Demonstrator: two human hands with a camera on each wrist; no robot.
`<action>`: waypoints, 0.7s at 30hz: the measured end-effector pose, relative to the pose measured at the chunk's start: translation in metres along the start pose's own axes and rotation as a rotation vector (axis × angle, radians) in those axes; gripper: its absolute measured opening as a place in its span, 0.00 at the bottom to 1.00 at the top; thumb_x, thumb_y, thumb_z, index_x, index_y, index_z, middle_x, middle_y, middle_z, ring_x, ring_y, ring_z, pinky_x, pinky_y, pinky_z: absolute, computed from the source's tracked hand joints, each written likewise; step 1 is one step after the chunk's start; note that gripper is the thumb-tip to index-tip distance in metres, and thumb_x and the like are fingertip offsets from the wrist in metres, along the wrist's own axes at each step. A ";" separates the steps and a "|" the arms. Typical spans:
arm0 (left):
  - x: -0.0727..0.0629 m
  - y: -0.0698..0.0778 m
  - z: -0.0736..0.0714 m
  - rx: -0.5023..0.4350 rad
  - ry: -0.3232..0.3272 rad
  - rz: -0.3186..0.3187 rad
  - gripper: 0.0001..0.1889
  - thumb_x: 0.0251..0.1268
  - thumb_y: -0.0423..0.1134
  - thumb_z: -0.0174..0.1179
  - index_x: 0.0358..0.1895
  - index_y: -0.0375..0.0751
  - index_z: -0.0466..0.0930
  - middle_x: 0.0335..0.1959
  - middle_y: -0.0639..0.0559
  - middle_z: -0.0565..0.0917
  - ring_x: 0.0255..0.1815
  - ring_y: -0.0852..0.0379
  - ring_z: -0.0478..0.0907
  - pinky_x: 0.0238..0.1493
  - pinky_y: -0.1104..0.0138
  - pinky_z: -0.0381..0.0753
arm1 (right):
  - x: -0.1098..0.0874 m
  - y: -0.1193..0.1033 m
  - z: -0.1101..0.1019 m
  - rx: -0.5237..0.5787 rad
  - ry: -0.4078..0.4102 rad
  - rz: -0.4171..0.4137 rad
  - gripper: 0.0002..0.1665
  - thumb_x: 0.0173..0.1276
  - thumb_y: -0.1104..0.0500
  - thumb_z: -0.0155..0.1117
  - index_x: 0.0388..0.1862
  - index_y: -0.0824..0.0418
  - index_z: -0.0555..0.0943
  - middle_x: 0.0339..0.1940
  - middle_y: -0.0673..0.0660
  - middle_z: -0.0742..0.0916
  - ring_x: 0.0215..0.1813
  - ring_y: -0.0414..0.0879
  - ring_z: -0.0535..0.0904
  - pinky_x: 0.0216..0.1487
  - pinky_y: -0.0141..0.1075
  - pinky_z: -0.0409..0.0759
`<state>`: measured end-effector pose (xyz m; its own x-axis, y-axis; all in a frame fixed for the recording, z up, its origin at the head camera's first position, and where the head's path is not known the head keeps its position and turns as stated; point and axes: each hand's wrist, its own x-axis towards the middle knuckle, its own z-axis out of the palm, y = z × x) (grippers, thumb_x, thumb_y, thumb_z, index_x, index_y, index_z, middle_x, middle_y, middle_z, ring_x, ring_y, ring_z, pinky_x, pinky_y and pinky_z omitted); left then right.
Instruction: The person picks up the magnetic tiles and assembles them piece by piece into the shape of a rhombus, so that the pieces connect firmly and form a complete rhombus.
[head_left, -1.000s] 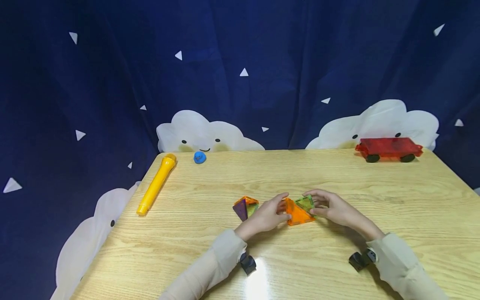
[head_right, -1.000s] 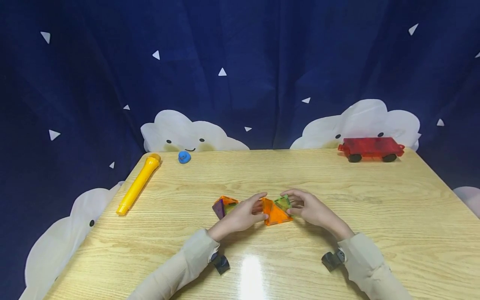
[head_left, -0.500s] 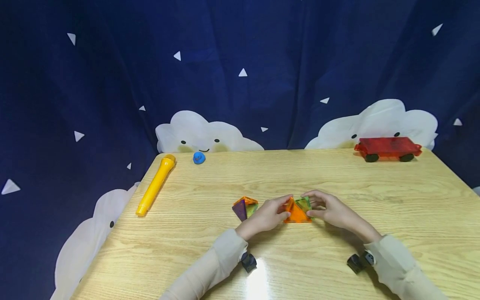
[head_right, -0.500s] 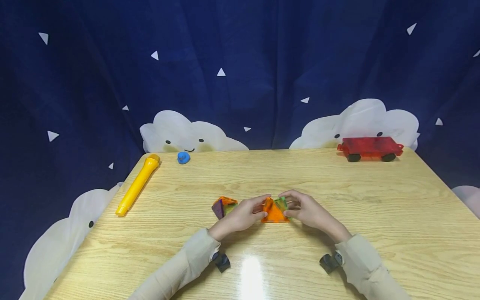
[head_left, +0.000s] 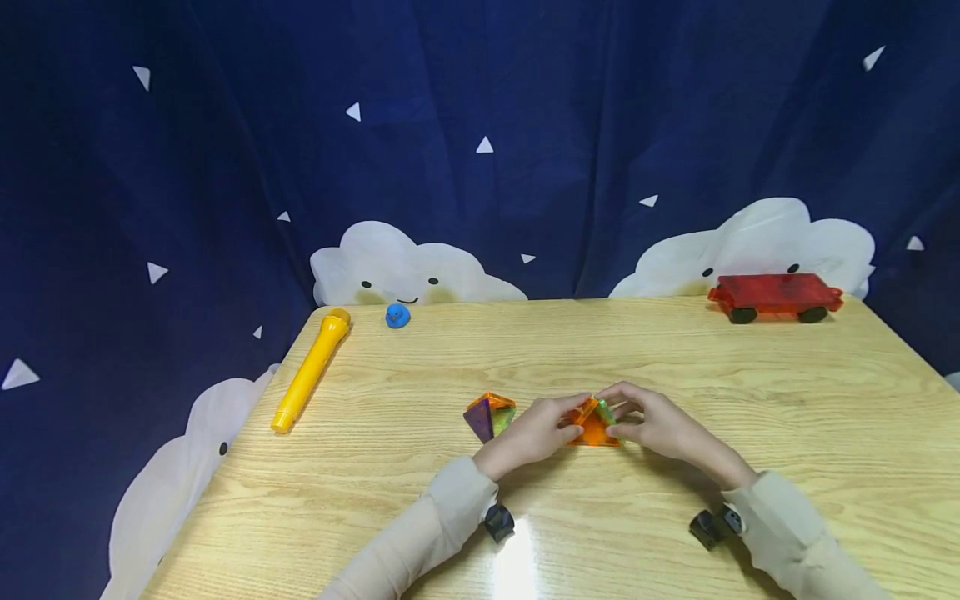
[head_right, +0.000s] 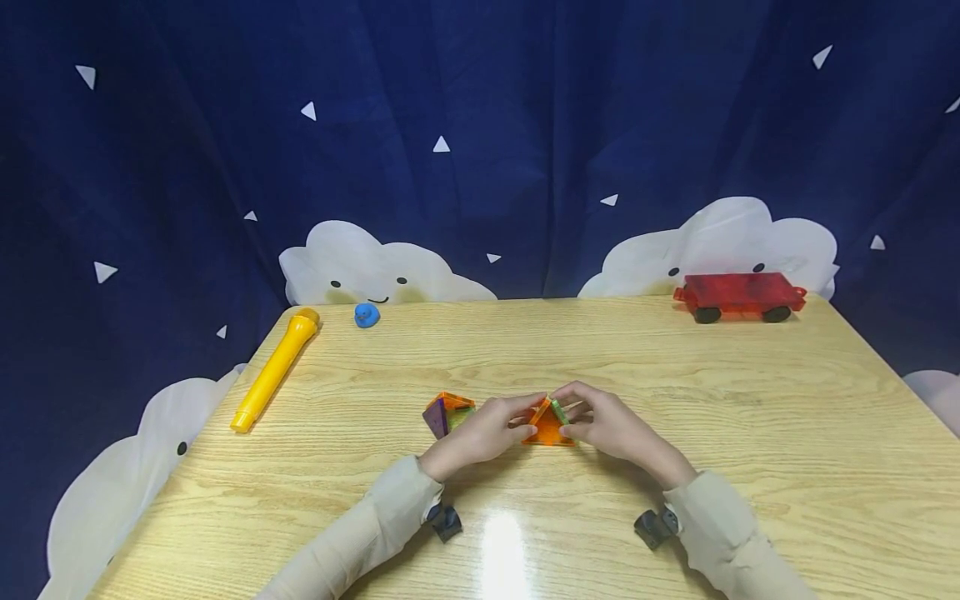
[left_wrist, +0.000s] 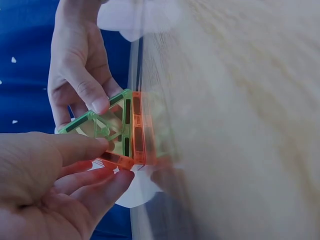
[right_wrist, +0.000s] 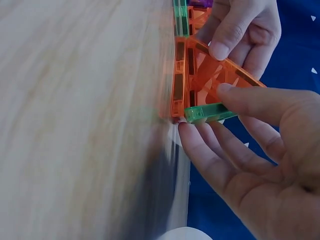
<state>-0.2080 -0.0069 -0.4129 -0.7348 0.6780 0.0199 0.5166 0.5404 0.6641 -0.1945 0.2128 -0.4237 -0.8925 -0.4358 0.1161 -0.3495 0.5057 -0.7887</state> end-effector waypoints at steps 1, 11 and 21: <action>0.000 0.000 0.000 -0.001 -0.003 -0.001 0.27 0.69 0.34 0.55 0.70 0.37 0.63 0.65 0.43 0.71 0.36 0.65 0.76 0.43 0.77 0.71 | 0.000 0.000 0.000 -0.004 -0.001 0.001 0.23 0.59 0.69 0.67 0.54 0.66 0.75 0.50 0.66 0.80 0.47 0.57 0.80 0.43 0.36 0.81; 0.000 0.000 -0.001 0.019 0.006 0.006 0.25 0.69 0.33 0.55 0.69 0.37 0.65 0.64 0.43 0.73 0.24 0.66 0.68 0.37 0.77 0.71 | 0.000 -0.003 0.001 0.024 -0.023 0.019 0.25 0.58 0.67 0.69 0.54 0.66 0.74 0.50 0.65 0.80 0.46 0.53 0.79 0.44 0.36 0.81; -0.001 0.000 0.000 0.027 0.022 -0.006 0.24 0.69 0.33 0.55 0.67 0.37 0.67 0.64 0.44 0.73 0.61 0.53 0.74 0.59 0.69 0.72 | 0.000 -0.001 -0.003 0.060 -0.109 -0.010 0.36 0.60 0.59 0.70 0.65 0.67 0.68 0.65 0.69 0.72 0.65 0.68 0.66 0.59 0.57 0.70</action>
<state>-0.2070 -0.0073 -0.4132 -0.7469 0.6642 0.0327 0.5242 0.5577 0.6436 -0.1951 0.2140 -0.4211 -0.8516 -0.5206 0.0610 -0.3380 0.4564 -0.8231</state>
